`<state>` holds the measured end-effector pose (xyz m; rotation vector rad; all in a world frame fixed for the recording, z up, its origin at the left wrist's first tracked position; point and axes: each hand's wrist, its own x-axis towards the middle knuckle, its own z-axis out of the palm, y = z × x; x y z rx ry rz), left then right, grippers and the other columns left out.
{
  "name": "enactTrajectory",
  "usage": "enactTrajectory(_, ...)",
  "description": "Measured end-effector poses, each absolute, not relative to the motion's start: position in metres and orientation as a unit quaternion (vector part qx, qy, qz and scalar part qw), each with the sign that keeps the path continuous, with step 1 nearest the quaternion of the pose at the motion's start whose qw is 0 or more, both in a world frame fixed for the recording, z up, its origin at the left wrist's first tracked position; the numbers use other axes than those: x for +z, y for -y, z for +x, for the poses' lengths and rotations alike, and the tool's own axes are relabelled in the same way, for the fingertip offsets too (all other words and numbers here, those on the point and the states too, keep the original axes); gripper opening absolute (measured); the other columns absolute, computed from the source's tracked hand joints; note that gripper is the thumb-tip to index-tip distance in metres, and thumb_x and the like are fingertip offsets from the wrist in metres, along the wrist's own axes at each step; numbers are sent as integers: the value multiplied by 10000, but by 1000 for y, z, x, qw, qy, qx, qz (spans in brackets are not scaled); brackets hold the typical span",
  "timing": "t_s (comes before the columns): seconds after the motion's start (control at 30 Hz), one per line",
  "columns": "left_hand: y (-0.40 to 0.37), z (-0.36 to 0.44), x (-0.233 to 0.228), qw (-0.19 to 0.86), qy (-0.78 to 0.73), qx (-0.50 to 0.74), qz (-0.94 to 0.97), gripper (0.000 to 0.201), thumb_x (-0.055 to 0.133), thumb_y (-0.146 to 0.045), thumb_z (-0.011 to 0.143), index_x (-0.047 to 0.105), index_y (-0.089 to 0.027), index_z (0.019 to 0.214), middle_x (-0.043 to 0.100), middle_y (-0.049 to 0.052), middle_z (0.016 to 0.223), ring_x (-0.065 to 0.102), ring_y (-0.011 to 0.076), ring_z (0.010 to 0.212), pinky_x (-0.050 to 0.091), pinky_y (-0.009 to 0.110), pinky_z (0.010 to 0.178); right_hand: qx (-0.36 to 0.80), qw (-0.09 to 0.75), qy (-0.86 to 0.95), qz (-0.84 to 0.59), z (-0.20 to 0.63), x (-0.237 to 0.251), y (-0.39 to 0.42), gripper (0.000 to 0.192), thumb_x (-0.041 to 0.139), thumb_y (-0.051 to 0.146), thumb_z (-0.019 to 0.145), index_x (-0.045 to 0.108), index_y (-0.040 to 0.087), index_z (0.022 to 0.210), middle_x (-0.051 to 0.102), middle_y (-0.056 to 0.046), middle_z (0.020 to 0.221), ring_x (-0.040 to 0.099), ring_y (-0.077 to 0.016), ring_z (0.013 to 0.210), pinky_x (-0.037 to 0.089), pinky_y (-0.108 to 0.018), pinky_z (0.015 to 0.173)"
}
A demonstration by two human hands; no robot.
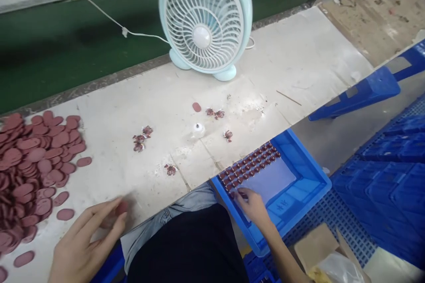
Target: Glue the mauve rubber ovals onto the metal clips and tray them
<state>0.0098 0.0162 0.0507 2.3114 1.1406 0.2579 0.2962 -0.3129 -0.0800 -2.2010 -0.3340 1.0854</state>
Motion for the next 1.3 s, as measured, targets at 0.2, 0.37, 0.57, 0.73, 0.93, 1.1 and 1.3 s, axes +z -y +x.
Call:
enactTrajectory(0.2, -11, 3, 47, 540, -452, 151, 694, 270, 718, -353, 842, 767, -259, 1091, 681, 65, 986, 668, 208, 781, 570, 249, 561, 385, 529, 54, -754, 323, 11, 262, 302, 673, 464, 901, 714, 186, 1012, 743, -73, 879, 708, -187, 733, 555, -226, 489)
enactTrajectory(0.37, 9, 12, 34, 729, -411, 240, 492, 250, 707, -318, 864, 770, -230, 1089, 663, 41, 761, 596, 154, 591, 544, 288, 561, 559, 711, -66, -421, 323, 43, 171, 484, 606, 572, 924, 724, 111, 1015, 628, -14, 712, 518, -43, 458, 371, -80, 299)
enactTrajectory(0.57, 28, 46, 44, 843, -357, 322, 242, 262, 806, -365, 768, 785, -209, 978, 645, 31, 797, 568, 98, 584, 503, 190, 485, 636, 731, -110, -224, 319, 33, 71, 487, 582, 521, 963, 584, 113, 1229, 620, 26, 806, 539, -7, 513, 389, 3, 341)
enactTrajectory(0.73, 26, 62, 47, 875, -287, 349, 176, 258, 796, -371, 782, 782, -221, 991, 651, 35, 870, 644, 121, 661, 507, 146, 428, 653, 725, -109, -191, 300, 50, 45, 280, 538, 403, 1004, 597, 138, 1072, 557, 77, 651, 521, -12, 444, 428, -32, 360)
enactTrajectory(0.93, 25, 61, 39, 871, -262, 362, 204, 257, 778, -271, 822, 769, -196, 1068, 721, 79, 941, 721, 174, 750, 577, 182, 507, 562, 697, 29, -444, 230, 95, 67, 389, 603, 586, 909, 616, 227, 1060, 599, 45, 621, 479, -76, 337, 394, -166, 273)
enactTrajectory(1.1, 35, 61, 35, 836, -231, 404, 290, 322, 708, -245, 888, 704, -251, 1210, 726, 73, 1050, 731, 175, 753, 620, 251, 583, 418, 685, 169, -573, 184, 111, 76, 288, 652, 499, 911, 558, 288, 1083, 581, 45, 648, 570, -157, 440, 494, -307, 412)
enactTrajectory(1.3, 38, 61, 40, 834, -232, 426, 263, 276, 673, -264, 917, 726, -241, 1187, 732, 117, 1194, 744, 201, 816, 630, 269, 617, 345, 677, 248, -601, 175, 110, 77, 241, 615, 441, 951, 533, 314, 1139, 622, -16, 757, 637, -241, 591, 524, -416, 514)
